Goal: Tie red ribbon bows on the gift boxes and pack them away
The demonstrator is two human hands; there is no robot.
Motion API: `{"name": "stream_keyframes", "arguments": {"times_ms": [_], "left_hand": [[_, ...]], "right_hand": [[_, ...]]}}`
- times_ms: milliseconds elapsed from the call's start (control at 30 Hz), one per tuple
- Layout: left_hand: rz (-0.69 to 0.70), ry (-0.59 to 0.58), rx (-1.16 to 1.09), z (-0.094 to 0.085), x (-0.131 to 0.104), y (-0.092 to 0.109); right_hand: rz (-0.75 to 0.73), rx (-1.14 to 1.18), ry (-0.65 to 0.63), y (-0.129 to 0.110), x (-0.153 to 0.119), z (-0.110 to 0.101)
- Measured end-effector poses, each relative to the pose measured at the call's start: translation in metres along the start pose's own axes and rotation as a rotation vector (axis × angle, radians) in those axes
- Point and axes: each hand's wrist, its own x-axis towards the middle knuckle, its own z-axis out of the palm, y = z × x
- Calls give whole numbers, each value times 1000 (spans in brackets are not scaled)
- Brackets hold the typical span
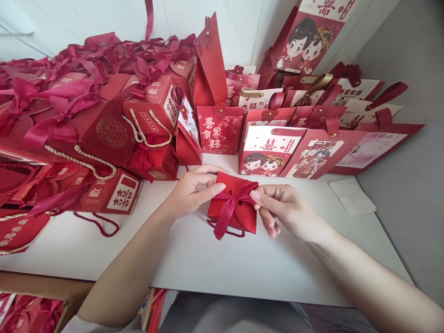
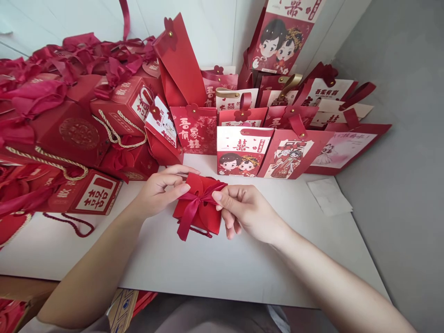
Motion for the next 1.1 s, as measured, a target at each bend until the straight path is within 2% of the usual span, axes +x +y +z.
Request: {"name": "stream_keyframes", "arguments": {"times_ms": [133,267,467,600,767,900,1100], "left_hand": [[27,-3,11,1,1,-1],[34,-16,7,0,1,-2],[29,-27,0,1,1,0],[26,-40,10,1,0,0],[11,-31,-31,2,-1,1],[16,-56,-70,3,0,4],[41,-52,-68,4,-1,5]], "right_hand": [[55,136,-53,3,3,-2],[28,-28,-44,0,2,-6],[-143,-483,-6,-8,-4,-13],[-191,-585,19,-7,-4,-14],[-366,-754,85,-9,-5,-12],[-523,-792,156,-11,-7,-8],[-576,-718,215,1,-4,0]]}}
